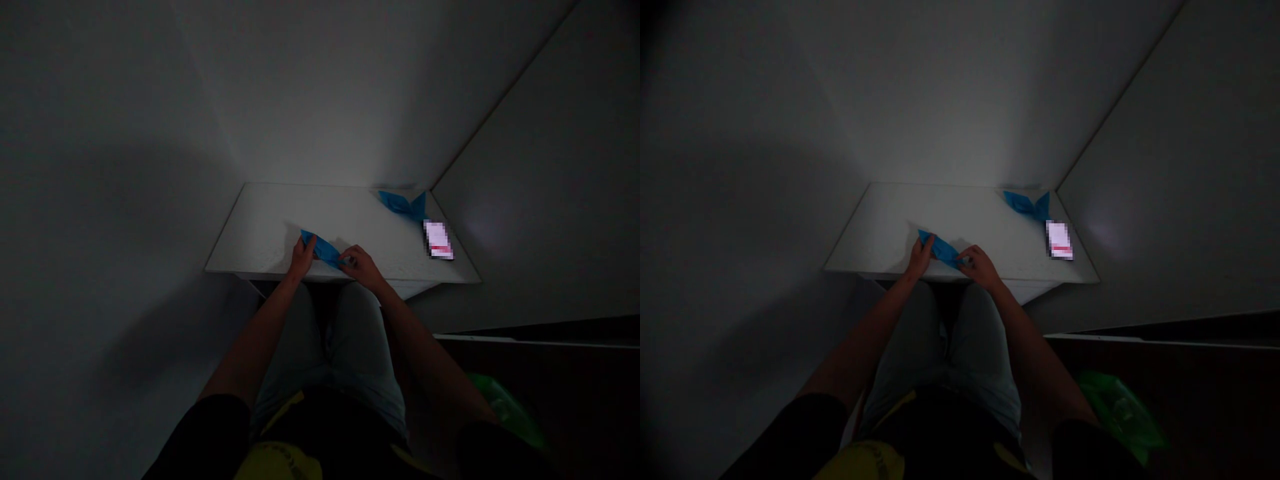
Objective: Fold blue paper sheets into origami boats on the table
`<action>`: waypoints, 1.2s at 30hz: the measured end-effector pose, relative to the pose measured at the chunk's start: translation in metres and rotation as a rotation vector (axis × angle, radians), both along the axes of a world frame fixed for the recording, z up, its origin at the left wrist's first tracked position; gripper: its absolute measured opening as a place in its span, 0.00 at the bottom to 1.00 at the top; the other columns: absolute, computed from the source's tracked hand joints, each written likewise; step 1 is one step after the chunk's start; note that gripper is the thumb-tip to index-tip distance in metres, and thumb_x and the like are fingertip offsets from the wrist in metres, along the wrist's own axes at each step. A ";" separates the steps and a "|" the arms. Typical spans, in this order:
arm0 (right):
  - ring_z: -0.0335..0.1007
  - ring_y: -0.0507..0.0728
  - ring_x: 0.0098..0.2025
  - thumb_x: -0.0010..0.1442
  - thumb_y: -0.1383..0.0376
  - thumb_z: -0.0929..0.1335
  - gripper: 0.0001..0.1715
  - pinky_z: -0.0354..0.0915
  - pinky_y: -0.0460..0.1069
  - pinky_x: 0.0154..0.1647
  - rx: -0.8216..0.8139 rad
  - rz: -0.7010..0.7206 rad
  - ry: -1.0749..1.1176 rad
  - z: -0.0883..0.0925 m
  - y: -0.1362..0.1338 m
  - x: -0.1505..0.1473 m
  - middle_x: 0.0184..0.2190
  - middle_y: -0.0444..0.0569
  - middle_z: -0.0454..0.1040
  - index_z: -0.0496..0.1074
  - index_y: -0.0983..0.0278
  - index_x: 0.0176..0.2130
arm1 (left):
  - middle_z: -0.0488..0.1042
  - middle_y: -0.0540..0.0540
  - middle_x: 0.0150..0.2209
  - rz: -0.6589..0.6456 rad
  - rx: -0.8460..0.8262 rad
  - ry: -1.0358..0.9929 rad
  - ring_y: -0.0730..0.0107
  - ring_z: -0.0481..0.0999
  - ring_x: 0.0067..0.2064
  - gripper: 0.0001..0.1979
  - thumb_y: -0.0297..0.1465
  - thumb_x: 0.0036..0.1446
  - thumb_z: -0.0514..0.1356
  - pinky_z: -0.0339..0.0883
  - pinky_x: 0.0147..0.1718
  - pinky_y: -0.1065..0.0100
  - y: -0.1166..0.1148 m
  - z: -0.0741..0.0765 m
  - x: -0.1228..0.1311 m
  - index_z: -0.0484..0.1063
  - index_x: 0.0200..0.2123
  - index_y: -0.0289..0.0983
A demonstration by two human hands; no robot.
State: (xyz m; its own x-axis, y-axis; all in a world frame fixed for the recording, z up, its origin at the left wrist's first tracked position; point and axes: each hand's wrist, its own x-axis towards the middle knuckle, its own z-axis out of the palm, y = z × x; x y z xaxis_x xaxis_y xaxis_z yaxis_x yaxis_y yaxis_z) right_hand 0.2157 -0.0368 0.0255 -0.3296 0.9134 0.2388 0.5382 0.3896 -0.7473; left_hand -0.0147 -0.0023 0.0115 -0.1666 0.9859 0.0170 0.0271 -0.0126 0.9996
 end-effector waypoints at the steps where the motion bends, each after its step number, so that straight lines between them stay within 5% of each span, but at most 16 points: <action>1: 0.74 0.55 0.41 0.61 0.61 0.75 0.12 0.72 0.51 0.45 0.016 0.012 -0.034 0.003 0.001 -0.003 0.46 0.50 0.75 0.81 0.59 0.46 | 0.75 0.48 0.32 -0.004 0.007 0.023 0.67 0.76 0.34 0.28 0.60 0.63 0.61 0.74 0.33 0.67 -0.001 0.001 0.000 0.73 0.38 0.39; 6: 0.74 0.57 0.45 0.61 0.62 0.77 0.16 0.72 0.52 0.49 0.058 0.025 -0.183 0.022 0.010 -0.022 0.50 0.50 0.74 0.80 0.58 0.50 | 0.72 0.48 0.25 -0.085 0.020 0.065 0.65 0.75 0.33 0.32 0.62 0.66 0.52 0.72 0.35 0.64 -0.003 0.004 0.000 0.68 0.27 0.40; 11: 0.75 0.59 0.46 0.67 0.54 0.74 0.16 0.70 0.54 0.52 0.052 -0.105 -0.253 0.035 0.020 -0.043 0.46 0.52 0.74 0.81 0.60 0.49 | 0.69 0.50 0.22 -0.108 0.044 0.132 0.67 0.70 0.29 0.36 0.66 0.64 0.51 0.67 0.31 0.65 -0.004 0.006 0.000 0.67 0.23 0.41; 21: 0.74 0.60 0.45 0.70 0.58 0.67 0.10 0.69 0.52 0.48 0.078 -0.180 -0.224 0.038 0.030 -0.068 0.42 0.51 0.77 0.76 0.59 0.43 | 0.80 0.45 0.32 -0.219 0.165 0.151 0.61 0.77 0.38 0.32 0.60 0.66 0.56 0.71 0.39 0.64 -0.006 0.004 0.002 0.80 0.34 0.37; 27: 0.76 0.57 0.40 0.68 0.60 0.64 0.08 0.70 0.50 0.44 -0.058 -0.198 -0.009 0.036 0.036 -0.060 0.37 0.46 0.79 0.71 0.58 0.38 | 0.77 0.46 0.30 -0.256 0.109 0.122 0.68 0.73 0.28 0.30 0.58 0.64 0.59 0.67 0.29 0.66 -0.006 0.008 0.002 0.81 0.43 0.36; 31: 0.76 0.57 0.34 0.67 0.58 0.64 0.08 0.68 0.49 0.39 -0.074 -0.264 0.011 0.043 0.033 -0.055 0.33 0.45 0.80 0.70 0.58 0.37 | 0.79 0.42 0.42 -0.251 0.139 0.082 0.69 0.75 0.33 0.32 0.56 0.59 0.66 0.69 0.28 0.69 -0.007 0.004 0.004 0.76 0.55 0.36; 36: 0.77 0.58 0.34 0.63 0.58 0.68 0.07 0.67 0.49 0.38 -0.037 -0.315 -0.136 0.056 0.029 -0.052 0.32 0.47 0.81 0.70 0.57 0.35 | 0.67 0.33 0.62 -0.243 0.365 0.151 0.57 0.76 0.53 0.49 0.51 0.52 0.74 0.76 0.40 0.63 -0.020 0.001 0.014 0.60 0.71 0.41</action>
